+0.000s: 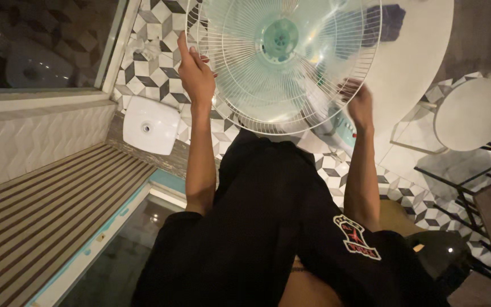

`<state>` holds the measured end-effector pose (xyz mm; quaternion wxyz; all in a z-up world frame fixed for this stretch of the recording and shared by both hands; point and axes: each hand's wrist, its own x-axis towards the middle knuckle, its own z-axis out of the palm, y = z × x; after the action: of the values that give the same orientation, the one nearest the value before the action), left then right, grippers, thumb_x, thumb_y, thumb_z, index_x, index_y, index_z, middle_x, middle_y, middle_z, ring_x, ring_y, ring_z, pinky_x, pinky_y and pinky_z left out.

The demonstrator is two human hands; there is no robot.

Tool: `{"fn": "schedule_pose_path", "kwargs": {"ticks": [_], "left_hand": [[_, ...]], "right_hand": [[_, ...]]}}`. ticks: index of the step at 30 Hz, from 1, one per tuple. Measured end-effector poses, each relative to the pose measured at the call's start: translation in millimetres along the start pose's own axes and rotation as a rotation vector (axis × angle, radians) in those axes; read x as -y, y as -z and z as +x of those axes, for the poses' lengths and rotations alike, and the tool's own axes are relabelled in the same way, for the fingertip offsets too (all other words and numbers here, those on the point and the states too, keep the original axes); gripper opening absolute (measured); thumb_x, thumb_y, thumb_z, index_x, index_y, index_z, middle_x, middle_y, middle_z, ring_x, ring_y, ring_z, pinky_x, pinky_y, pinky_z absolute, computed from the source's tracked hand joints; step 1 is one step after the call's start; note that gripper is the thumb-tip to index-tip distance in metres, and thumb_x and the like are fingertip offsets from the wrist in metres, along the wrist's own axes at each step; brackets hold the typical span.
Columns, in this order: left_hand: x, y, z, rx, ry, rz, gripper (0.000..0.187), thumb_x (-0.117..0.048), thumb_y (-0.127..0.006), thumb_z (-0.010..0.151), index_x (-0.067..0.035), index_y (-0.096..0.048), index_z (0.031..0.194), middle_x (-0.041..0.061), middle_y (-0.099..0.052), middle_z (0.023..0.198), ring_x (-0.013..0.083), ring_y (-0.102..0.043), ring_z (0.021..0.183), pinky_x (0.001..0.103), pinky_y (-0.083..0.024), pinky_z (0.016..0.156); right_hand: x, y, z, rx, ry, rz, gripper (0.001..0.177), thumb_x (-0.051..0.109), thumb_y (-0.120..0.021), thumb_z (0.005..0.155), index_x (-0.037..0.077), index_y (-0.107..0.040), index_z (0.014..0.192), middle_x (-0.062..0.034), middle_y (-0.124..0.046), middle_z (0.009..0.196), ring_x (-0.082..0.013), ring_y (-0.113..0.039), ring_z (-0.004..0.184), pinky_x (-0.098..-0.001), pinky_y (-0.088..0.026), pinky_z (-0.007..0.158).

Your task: The person assembles a standing fan by hand. They attach the fan blade hub to the motor, secure it with a screwdriver, and then attach the fan blades and front grill.

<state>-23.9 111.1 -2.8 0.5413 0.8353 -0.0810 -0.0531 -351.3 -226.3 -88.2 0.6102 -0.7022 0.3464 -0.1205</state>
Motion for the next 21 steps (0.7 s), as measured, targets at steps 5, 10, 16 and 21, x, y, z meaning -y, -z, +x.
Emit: {"fn": "schedule_pose_path", "kwargs": {"ticks": [5, 10, 16, 21], "left_hand": [[0, 3, -1, 0.019, 0.049, 0.163, 0.052, -0.008, -0.046, 0.107, -0.021, -0.033, 0.156, 0.008, -0.072, 0.093, 0.0211, -0.077, 0.083, 0.038, -0.061, 0.064], [-15, 7, 6, -0.009, -0.037, 0.467, 0.07, 0.002, -0.057, 0.095, -0.015, -0.03, 0.158, 0.018, -0.063, 0.13, 0.0334, -0.068, 0.11, 0.051, -0.055, 0.091], [-65, -33, -1, -0.173, -0.449, 0.408, 0.069, -0.014, -0.072, 0.096, -0.007, -0.032, 0.152, 0.026, -0.034, 0.158, 0.0383, -0.028, 0.153, 0.055, -0.02, 0.129], [-81, -76, -13, 0.423, -0.686, 0.47, 0.077, -0.042, -0.069, 0.102, -0.001, -0.038, 0.158, 0.017, -0.037, 0.163, 0.0338, -0.026, 0.156, 0.058, -0.011, 0.129]], "right_hand": [[7, -38, -33, 0.21, 0.053, -0.351, 0.08, 0.03, -0.088, 0.076, 0.0, -0.053, 0.141, -0.021, -0.065, 0.129, -0.0338, -0.064, 0.114, -0.0405, -0.054, 0.092], [42, -69, -44, 0.033, 0.307, -0.813, 0.081, 0.047, -0.09, 0.076, 0.001, -0.062, 0.138, -0.024, -0.069, 0.128, -0.0428, -0.065, 0.114, -0.0491, -0.053, 0.097], [54, -78, -49, -0.059, 0.222, -0.797, 0.079, 0.05, -0.088, 0.072, 0.005, -0.066, 0.133, -0.0231, -0.069, 0.122, -0.042, -0.066, 0.108, -0.0483, -0.053, 0.094], [47, -77, -50, -0.035, 0.331, -0.867, 0.072, 0.048, -0.088, 0.078, 0.007, -0.067, 0.134, -0.0196, -0.072, 0.125, -0.0409, -0.067, 0.112, -0.0493, -0.052, 0.099]]}}
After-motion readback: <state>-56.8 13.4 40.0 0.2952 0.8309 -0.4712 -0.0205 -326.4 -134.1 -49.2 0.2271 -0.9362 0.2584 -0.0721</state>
